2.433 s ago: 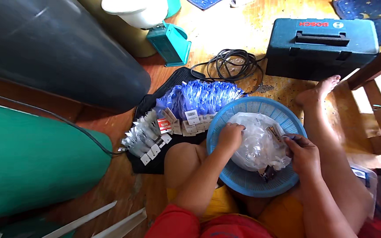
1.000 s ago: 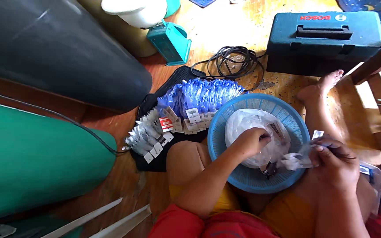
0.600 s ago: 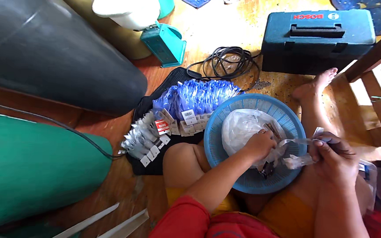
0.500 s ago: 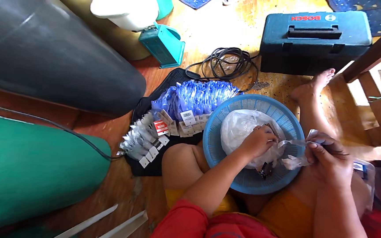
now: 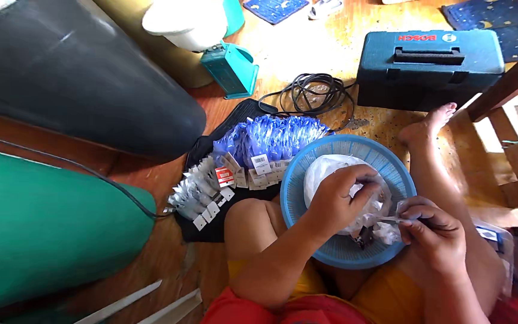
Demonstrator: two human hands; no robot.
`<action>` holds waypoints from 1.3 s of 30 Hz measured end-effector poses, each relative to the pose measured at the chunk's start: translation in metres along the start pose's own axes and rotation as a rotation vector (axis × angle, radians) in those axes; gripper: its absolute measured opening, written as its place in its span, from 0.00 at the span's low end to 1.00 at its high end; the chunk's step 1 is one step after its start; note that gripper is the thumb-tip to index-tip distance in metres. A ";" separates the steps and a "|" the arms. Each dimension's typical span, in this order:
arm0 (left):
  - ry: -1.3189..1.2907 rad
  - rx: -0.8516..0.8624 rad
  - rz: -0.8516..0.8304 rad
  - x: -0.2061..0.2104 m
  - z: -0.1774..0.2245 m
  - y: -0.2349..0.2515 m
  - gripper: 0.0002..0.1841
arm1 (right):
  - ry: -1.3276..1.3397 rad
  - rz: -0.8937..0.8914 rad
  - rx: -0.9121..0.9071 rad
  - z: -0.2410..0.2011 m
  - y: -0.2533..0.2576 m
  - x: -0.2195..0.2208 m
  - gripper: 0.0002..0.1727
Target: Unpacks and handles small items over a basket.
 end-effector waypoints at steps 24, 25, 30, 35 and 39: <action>-0.084 -0.251 -0.066 0.011 -0.006 -0.012 0.09 | -0.266 0.050 0.137 0.012 -0.002 0.025 0.06; -0.086 -0.263 -0.077 0.010 -0.006 -0.012 0.09 | -0.276 0.055 0.144 0.011 -0.001 0.026 0.06; -0.070 -0.291 -0.090 0.012 -0.005 -0.014 0.09 | -0.295 0.069 0.166 0.011 -0.002 0.028 0.06; -0.142 -0.315 -0.041 0.015 -0.005 -0.018 0.18 | -0.279 0.075 0.175 0.011 -0.002 0.029 0.06; -0.184 -0.325 -0.024 0.015 -0.005 -0.018 0.25 | -0.269 0.085 0.177 0.011 -0.002 0.030 0.06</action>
Point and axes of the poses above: each hand's wrist, its own y-axis towards the middle knuckle, its own x-axis out of the palm, z = x × y, the point moved 1 cm from there along y, towards the middle knuckle, and after that the axes turned 10 degrees about -y, right-handed, at the moved point
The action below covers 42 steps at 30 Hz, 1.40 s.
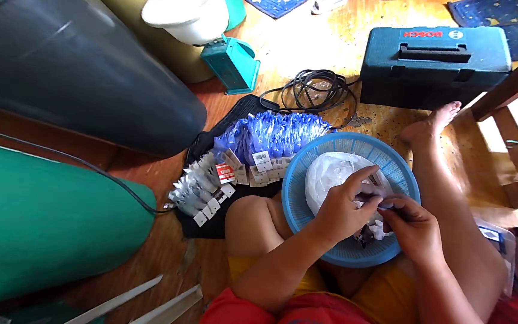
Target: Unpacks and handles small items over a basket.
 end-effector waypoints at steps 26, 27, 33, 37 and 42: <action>-0.016 0.086 -0.024 0.005 0.003 -0.007 0.29 | 0.418 -0.050 -0.113 0.002 0.006 -0.002 0.04; -0.025 0.078 -0.028 0.006 0.004 -0.008 0.28 | 0.439 -0.033 -0.095 0.002 0.007 -0.001 0.04; -0.071 0.017 -0.083 0.005 0.006 -0.007 0.29 | 0.521 0.034 -0.051 0.001 0.007 0.005 0.02; -0.077 0.013 -0.091 0.005 0.005 -0.007 0.28 | 0.520 0.089 -0.044 0.003 0.007 0.008 0.02; -0.036 0.059 -0.131 0.003 0.003 -0.009 0.33 | 0.547 0.106 0.000 0.004 0.006 0.012 0.12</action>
Point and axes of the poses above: each hand's wrist, its own y-axis towards the middle knuckle, its own x-axis out of the palm, z = x × y, the point moved 1 cm from there along y, towards the middle knuckle, and after that the axes turned 10 degrees about -y, right-handed, at the moved point
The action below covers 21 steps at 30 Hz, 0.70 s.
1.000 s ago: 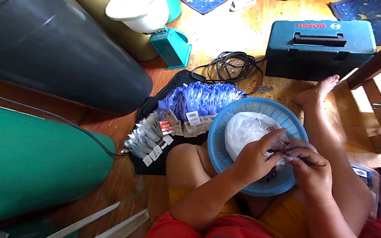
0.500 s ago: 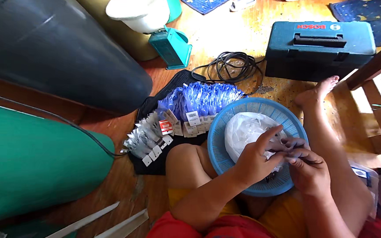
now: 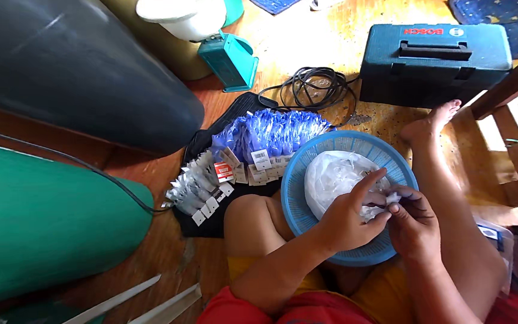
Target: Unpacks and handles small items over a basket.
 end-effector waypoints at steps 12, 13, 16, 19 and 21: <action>0.081 -0.259 -0.145 0.011 -0.031 -0.011 0.37 | -0.245 -0.055 -0.200 -0.006 0.004 -0.017 0.04; 0.100 -0.331 -0.193 0.008 -0.034 -0.009 0.38 | -0.199 -0.046 -0.193 -0.008 0.005 -0.019 0.04; 0.089 -0.604 -0.162 -0.007 -0.052 0.003 0.29 | -0.083 0.017 -0.145 -0.007 0.008 -0.027 0.04; -0.103 -0.732 0.163 -0.026 -0.083 0.018 0.20 | -0.052 0.099 -0.082 0.001 0.011 -0.034 0.04; -0.307 -0.794 0.367 -0.037 -0.102 0.030 0.19 | -0.058 0.135 -0.040 0.005 0.012 -0.036 0.04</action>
Point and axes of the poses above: each hand's wrist, its own y-axis towards the middle knuckle, its own x-axis out of the palm, z = x × y, the point moved 1 cm from there along y, towards the middle knuckle, and after that the axes turned 10 degrees about -y, right-handed, at the moved point
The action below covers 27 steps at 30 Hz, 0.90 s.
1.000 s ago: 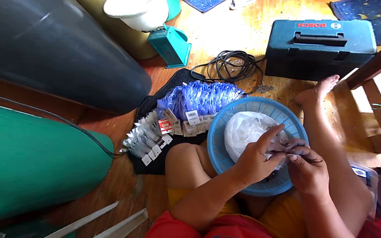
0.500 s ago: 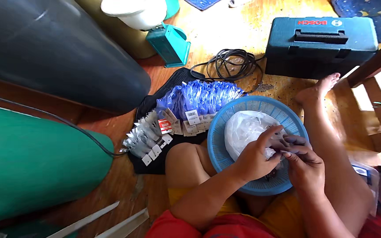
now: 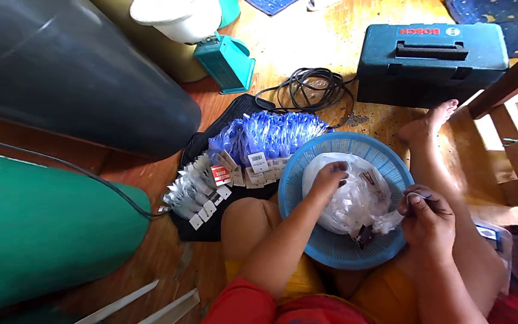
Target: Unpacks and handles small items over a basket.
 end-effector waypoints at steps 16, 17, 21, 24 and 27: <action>0.263 0.169 0.027 0.020 0.015 0.031 0.14 | -0.209 0.218 0.510 0.014 0.004 0.004 0.04; 0.279 0.198 0.053 0.020 0.018 0.026 0.12 | -0.224 0.241 0.582 0.019 0.004 0.007 0.03; 0.239 0.319 0.075 0.018 0.019 0.011 0.10 | -0.304 0.240 0.790 0.044 0.002 0.017 0.04; 0.308 0.369 0.004 0.012 0.018 -0.001 0.13 | -0.348 0.244 0.823 0.063 0.006 0.023 0.07; 0.417 0.360 -0.072 0.006 0.017 -0.012 0.17 | -0.395 0.219 0.776 0.073 0.013 0.026 0.07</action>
Point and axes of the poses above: each hand's wrist, its own y-axis towards the middle knuckle, its own x-axis out of the palm, z = x × y, the point moved 1 cm from there along y, towards the middle knuckle, and after that the axes turned 10 degrees about -y, right-handed, at the moved point
